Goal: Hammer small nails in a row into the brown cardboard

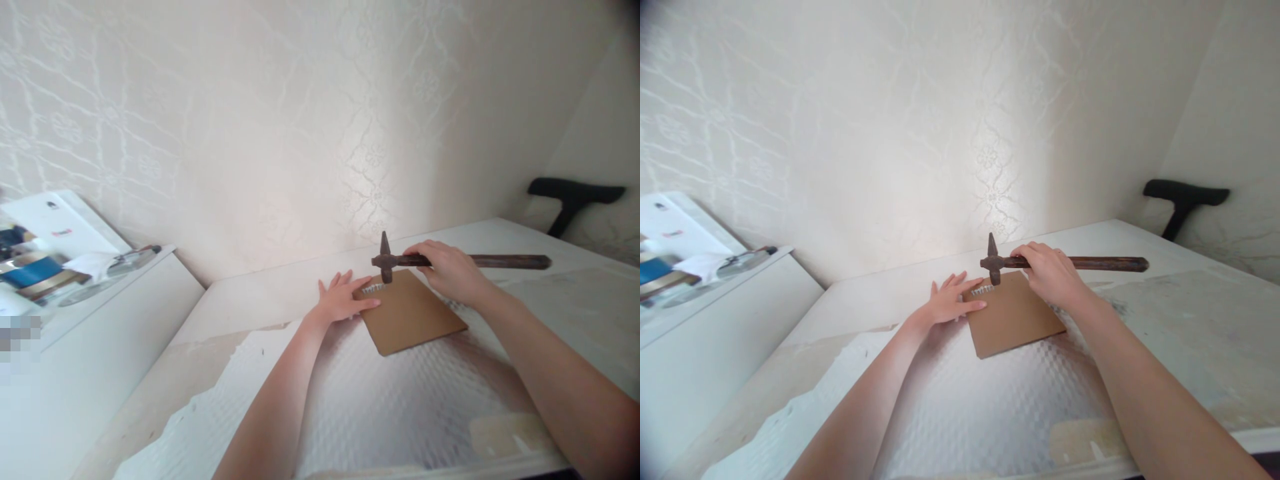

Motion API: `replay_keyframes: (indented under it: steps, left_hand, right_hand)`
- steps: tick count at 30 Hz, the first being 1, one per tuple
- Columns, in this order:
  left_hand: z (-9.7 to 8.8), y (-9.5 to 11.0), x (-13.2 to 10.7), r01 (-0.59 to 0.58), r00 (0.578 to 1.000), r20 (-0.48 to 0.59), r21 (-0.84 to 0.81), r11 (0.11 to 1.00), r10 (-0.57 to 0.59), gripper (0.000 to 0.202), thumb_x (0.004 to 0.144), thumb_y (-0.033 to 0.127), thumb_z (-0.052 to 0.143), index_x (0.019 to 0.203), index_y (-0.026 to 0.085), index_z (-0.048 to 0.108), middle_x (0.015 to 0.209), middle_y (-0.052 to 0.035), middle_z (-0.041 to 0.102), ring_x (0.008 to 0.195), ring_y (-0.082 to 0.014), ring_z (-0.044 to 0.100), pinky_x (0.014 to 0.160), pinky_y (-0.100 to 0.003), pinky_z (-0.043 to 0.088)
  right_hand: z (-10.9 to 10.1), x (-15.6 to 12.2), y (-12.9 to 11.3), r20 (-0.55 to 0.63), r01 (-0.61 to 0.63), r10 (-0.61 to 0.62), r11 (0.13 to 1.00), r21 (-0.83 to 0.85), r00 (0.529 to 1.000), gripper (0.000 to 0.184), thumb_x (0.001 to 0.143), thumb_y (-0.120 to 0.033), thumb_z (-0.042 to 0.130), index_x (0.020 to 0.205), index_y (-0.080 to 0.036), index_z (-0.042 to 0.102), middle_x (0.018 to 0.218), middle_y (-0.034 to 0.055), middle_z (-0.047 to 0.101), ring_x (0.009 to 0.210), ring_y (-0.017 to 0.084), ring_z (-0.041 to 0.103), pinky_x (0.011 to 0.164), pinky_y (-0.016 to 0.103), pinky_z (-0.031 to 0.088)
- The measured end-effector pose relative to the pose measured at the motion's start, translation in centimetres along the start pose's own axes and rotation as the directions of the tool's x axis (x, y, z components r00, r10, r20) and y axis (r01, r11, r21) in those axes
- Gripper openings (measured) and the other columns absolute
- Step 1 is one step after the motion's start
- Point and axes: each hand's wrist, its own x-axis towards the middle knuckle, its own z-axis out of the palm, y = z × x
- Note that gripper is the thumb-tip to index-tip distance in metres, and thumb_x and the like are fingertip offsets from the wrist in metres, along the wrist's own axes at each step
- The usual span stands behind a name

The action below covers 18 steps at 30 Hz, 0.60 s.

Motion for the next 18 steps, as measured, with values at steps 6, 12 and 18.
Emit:
replay_keyframes:
  steps: [6, 12, 18]
  left_hand:
    - [0.0, -0.1, 0.1, -0.01, 1.0, -0.005, -0.014, 1.0, 0.01, 0.08, 0.071, 0.084, 0.033, 0.141, 0.044, 0.031, 0.157, -0.0034, 0.011, 0.143, -0.0324, 0.001, 0.104, -0.068, -0.004]
    - [0.1, 0.0, -0.2, 0.012, 0.999, -0.031, -0.019, 1.0, -0.012, 0.084, 0.072, 0.082, 0.035, 0.144, 0.04, 0.026, 0.157, -0.0037, 0.011, 0.143, -0.0318, 0.004, 0.107, -0.066, -0.003]
    - [0.5, 0.4, -0.8, 0.05, 0.99, -0.133, 0.003, 0.999, -0.049, 0.079, 0.072, 0.082, 0.038, 0.138, 0.039, 0.039, 0.157, -0.0039, 0.011, 0.143, -0.0337, 0.001, 0.107, -0.067, 0.003]
  right_hand:
    - [0.2, 0.0, 0.0, 0.005, -0.008, 0.008, 1.0, 0.004, 1.0, 0.035, 0.077, -0.009, 0.045, 0.105, -0.021, 0.063, 0.103, 0.0075, 0.067, 0.094, 0.025, 0.061, 0.078, 0.036, 0.047]
    - [0.3, -0.2, -0.5, -0.032, -0.146, 0.148, 0.988, 0.041, 0.988, 0.044, 0.079, -0.011, 0.048, 0.121, -0.022, 0.051, 0.105, 0.0061, 0.068, 0.094, 0.025, 0.063, 0.076, 0.034, 0.046]
    - [0.2, 0.0, -1.1, -0.037, -0.371, 0.371, 0.929, 0.011, 0.928, 0.043, 0.082, -0.016, 0.05, 0.125, -0.021, 0.044, 0.099, 0.0071, 0.07, 0.085, 0.028, 0.065, 0.071, 0.035, 0.044]
